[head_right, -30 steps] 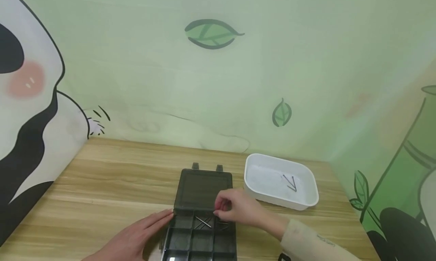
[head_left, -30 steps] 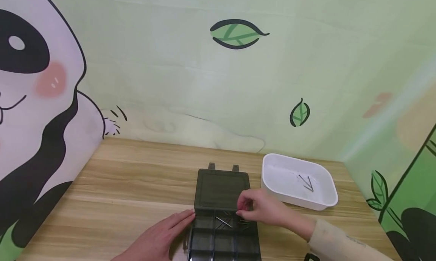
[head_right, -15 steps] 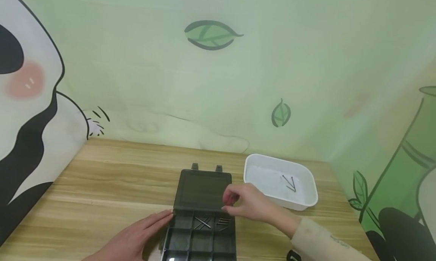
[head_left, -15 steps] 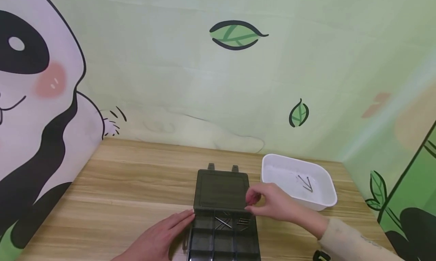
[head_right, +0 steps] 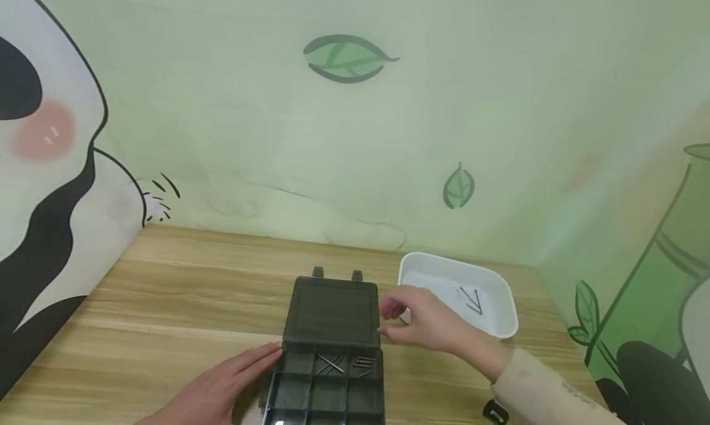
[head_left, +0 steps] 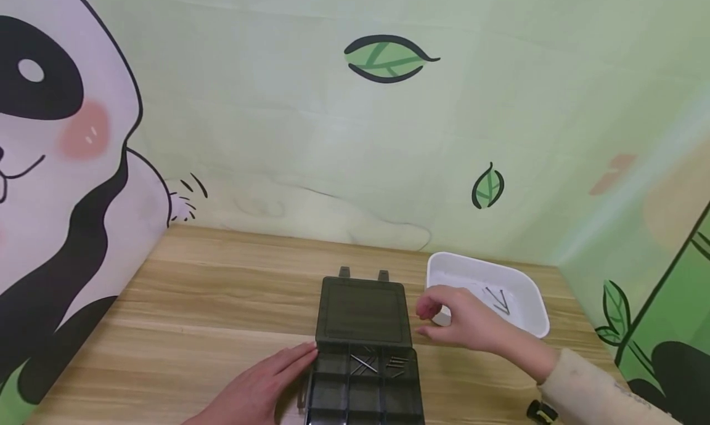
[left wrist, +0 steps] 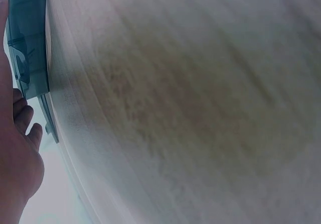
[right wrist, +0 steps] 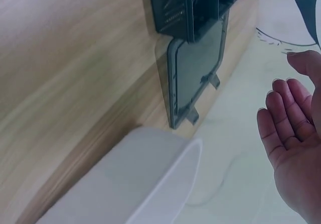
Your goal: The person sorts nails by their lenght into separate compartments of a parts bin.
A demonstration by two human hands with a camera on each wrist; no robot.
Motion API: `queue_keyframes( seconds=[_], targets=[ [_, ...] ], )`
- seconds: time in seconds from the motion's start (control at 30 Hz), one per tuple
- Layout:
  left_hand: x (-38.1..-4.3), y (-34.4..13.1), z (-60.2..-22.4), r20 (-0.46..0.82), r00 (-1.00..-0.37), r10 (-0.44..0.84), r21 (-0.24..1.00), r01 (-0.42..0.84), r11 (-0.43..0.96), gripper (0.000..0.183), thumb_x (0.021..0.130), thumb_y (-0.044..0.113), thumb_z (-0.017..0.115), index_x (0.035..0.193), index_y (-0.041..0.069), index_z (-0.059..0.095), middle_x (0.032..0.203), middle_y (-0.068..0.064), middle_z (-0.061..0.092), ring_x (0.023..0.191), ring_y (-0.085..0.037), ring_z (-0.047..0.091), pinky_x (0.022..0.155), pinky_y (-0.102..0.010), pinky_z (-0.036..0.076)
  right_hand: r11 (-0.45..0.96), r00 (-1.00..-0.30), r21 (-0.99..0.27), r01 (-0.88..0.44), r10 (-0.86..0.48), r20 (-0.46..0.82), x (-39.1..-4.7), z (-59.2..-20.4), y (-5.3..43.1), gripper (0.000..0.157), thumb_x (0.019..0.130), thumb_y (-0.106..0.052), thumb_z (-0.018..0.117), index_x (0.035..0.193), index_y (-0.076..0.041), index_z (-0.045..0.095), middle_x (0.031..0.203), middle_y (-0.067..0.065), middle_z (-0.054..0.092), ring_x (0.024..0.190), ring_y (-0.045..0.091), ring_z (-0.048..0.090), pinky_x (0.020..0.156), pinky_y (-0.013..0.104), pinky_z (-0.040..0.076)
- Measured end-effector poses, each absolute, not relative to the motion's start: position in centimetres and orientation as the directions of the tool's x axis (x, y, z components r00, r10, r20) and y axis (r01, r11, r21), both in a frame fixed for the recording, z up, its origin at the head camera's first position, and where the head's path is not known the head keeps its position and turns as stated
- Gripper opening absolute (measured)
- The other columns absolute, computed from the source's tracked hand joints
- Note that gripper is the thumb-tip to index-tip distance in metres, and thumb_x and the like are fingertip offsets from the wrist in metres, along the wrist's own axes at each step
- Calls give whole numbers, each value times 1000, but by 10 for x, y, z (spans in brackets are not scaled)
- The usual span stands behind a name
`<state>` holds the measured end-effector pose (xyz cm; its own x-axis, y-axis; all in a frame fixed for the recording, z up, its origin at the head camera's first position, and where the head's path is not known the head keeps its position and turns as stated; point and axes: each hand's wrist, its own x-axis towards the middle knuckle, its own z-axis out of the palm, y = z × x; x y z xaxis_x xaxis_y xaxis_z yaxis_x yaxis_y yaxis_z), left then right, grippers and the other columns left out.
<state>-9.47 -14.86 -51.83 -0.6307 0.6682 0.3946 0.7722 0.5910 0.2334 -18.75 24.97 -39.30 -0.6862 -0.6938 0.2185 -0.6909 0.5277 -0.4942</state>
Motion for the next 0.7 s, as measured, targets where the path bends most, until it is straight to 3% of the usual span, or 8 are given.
queue_keyframes(
  seconds=[0.27, 0.5, 0.7],
  targets=[
    [-95, -148, -517, 398, -619, 676, 211, 780, 590, 123, 76, 90, 69, 158, 1, 49, 163, -14, 49, 138, -26, 58, 105, -43, 57, 563, -712, -477, -675, -665, 223, -194, -386, 265, 25, 86, -10, 89, 98, -20, 70, 94, -16, 69, 90, 4, 67, 83, 31, 61],
    [-95, -147, -517, 388, -636, 667, 230, 768, 598, 124, 75, 92, 68, 157, 1, 50, 164, -12, 48, 139, -26, 58, 106, -43, 57, 597, -725, -438, -673, -649, 229, -203, -382, 281, 24, 85, -9, 90, 98, -15, 70, 94, -6, 71, 90, 11, 68, 83, 32, 61],
    [-94, -147, -517, 387, -639, 665, 229, 765, 602, 124, 74, 92, 68, 157, 1, 51, 164, -12, 49, 138, -26, 59, 106, -43, 57, 649, -765, -429, -628, -615, 190, -211, -381, 296, 25, 86, -12, 90, 100, -16, 70, 95, -14, 68, 89, 15, 69, 83, 35, 63]
  ],
)
